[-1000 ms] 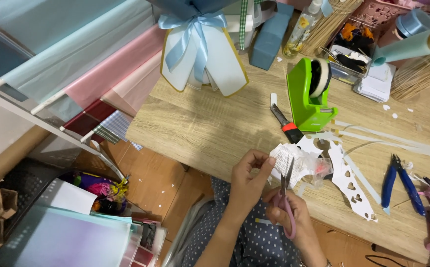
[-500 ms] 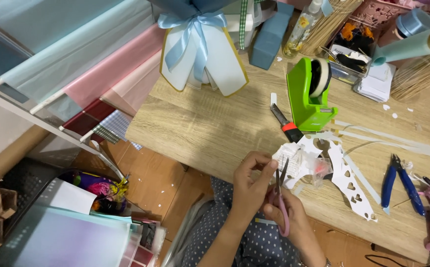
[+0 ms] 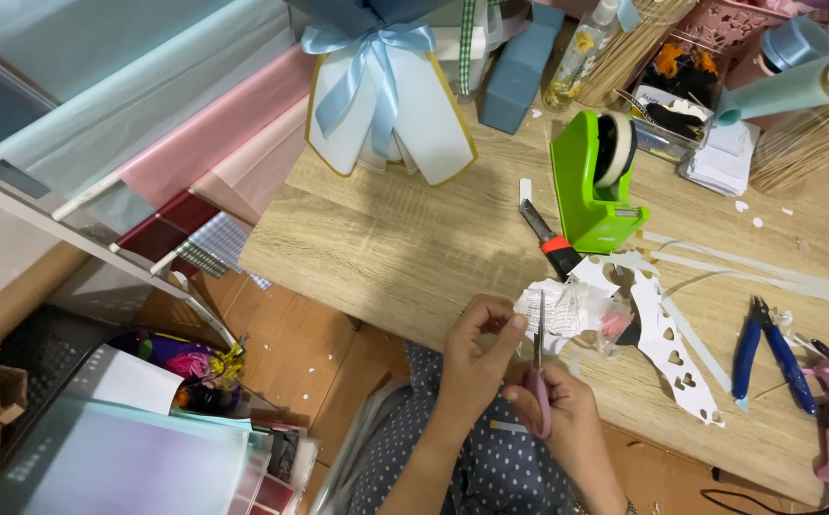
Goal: Cutting out paper heart shapes and assembling them into a decoration using scissors and a hot glue gun.
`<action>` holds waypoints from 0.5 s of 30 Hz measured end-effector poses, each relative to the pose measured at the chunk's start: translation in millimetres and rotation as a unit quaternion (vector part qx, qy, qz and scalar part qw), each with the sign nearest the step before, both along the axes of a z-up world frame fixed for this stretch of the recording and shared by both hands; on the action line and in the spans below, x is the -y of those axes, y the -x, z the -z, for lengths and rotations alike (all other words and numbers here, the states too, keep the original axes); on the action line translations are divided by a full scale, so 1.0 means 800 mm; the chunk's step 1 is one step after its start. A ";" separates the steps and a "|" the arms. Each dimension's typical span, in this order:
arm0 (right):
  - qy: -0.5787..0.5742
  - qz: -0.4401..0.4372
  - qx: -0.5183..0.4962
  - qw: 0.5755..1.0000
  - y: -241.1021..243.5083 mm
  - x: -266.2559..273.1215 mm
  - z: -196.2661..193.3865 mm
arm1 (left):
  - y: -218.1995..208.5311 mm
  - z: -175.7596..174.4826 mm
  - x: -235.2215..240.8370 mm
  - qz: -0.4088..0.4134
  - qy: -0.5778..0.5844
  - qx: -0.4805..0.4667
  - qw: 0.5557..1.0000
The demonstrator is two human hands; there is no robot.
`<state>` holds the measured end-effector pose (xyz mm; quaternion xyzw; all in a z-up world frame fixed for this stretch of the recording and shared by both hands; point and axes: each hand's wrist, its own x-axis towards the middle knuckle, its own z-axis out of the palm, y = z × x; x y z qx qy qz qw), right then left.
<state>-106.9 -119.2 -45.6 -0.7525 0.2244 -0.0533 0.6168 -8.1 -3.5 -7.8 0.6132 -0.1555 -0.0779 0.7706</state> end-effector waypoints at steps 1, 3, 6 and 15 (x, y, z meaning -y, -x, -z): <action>0.000 0.001 0.000 1.000 0.001 -0.001 -0.004 | -0.001 0.000 -0.001 0.001 0.000 0.000 1.000; 0.002 -0.010 0.005 1.000 0.001 -0.003 -0.011 | -0.002 -0.001 -0.003 0.010 -0.020 -0.041 0.999; -0.080 -0.009 0.016 0.997 0.002 -0.003 -0.010 | -0.005 -0.009 -0.008 0.023 -0.026 -0.091 0.995; -0.093 -0.054 0.013 0.994 0.018 0.004 0.028 | -0.005 -0.011 -0.006 -0.009 -0.038 -0.070 0.997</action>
